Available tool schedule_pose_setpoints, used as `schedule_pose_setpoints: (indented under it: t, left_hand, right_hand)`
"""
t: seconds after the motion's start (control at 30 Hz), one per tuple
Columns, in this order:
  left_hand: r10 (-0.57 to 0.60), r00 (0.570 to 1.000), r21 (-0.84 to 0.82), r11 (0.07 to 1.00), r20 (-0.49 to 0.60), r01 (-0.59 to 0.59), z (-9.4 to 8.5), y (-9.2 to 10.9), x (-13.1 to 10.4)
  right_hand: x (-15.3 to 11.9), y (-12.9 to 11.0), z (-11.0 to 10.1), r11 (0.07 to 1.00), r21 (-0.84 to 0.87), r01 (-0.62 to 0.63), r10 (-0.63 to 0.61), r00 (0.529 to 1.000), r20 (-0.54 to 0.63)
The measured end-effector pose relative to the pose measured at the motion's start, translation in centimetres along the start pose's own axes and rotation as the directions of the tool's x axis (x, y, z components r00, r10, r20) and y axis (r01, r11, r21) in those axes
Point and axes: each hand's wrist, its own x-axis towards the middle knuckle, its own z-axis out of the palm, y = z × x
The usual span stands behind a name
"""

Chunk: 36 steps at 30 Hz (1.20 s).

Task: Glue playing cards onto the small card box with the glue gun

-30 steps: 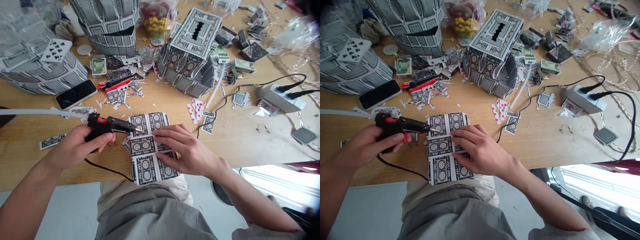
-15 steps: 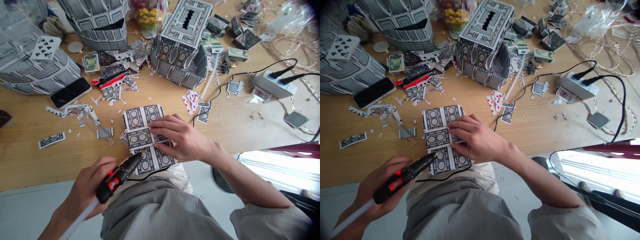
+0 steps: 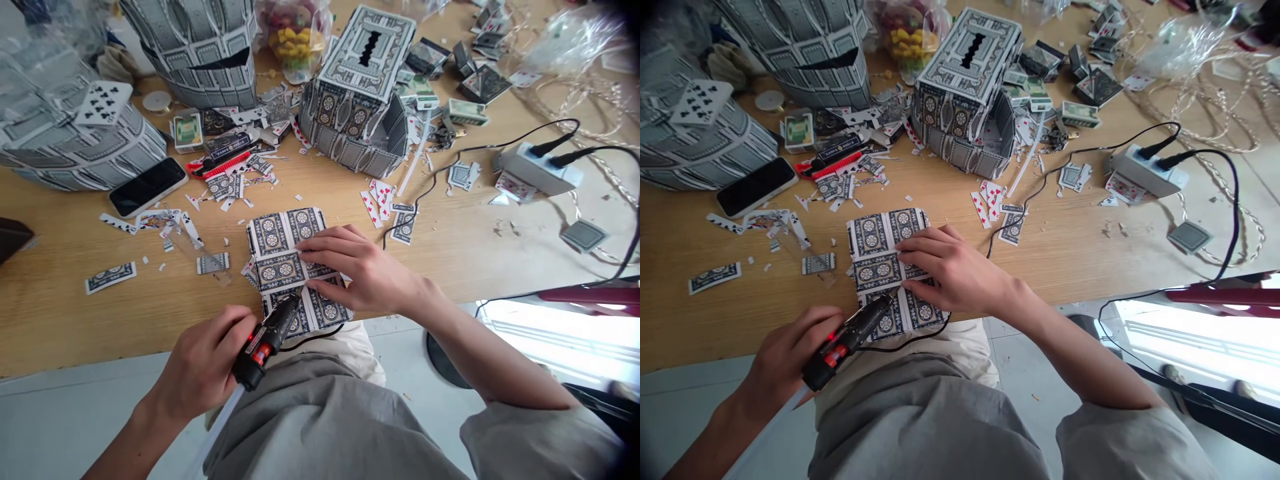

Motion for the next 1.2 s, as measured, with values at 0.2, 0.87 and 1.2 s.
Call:
schedule_pose_setpoints:
  t: [0.2,0.87,1.2]
  left_hand:
    - [-0.007,1.000,-0.022,1.000,0.005,0.008,0.2,-0.3,-0.1]
    - [-0.027,1.000,0.006,1.000,-0.009,0.027,-0.7,-0.8,-1.6]
    - [-0.839,0.436,-0.463,0.543,-0.325,0.701,1.1,-0.4,-4.3]
  right_hand:
    - [0.0,0.0,0.0,1.000,0.019,-0.014,0.014,1.000,0.010]
    - [0.1,-0.1,-0.2,0.999,0.020,-0.025,0.024,0.999,0.035]
    - [-0.1,-0.4,0.0,1.000,-0.009,-0.010,0.010,1.000,0.030]
